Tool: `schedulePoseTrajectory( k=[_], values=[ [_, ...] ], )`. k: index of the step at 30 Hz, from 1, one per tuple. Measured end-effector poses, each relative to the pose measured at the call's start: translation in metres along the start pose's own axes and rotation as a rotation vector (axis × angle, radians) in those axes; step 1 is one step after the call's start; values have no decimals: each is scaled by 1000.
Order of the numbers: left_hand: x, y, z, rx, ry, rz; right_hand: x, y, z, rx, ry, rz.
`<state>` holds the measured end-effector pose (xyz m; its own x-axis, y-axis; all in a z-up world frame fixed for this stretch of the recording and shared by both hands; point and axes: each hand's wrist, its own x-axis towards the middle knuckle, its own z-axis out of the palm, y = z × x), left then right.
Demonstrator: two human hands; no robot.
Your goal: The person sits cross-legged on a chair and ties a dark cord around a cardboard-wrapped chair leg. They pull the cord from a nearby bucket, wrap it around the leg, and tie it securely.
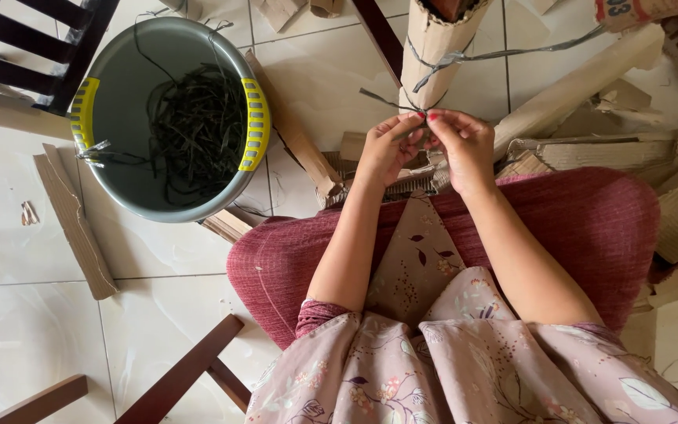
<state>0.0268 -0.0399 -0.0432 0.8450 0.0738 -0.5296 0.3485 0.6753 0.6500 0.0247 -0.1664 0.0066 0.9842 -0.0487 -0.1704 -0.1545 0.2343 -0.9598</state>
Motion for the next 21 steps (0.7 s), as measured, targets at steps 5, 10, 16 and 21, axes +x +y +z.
schedulePoseTrajectory(
  k=[5,10,16,21],
  values=[
    [-8,11,4,-54,-13,-72,-7,-13,1,-97,-68,-104],
    [-17,24,10,-125,-28,-186,2,-1,2,-165,-117,-302],
    [-11,24,6,-123,12,-251,4,-1,0,-373,-66,-643],
    [-7,20,3,-113,-29,-332,14,8,-9,-439,-79,-915]
  ],
)
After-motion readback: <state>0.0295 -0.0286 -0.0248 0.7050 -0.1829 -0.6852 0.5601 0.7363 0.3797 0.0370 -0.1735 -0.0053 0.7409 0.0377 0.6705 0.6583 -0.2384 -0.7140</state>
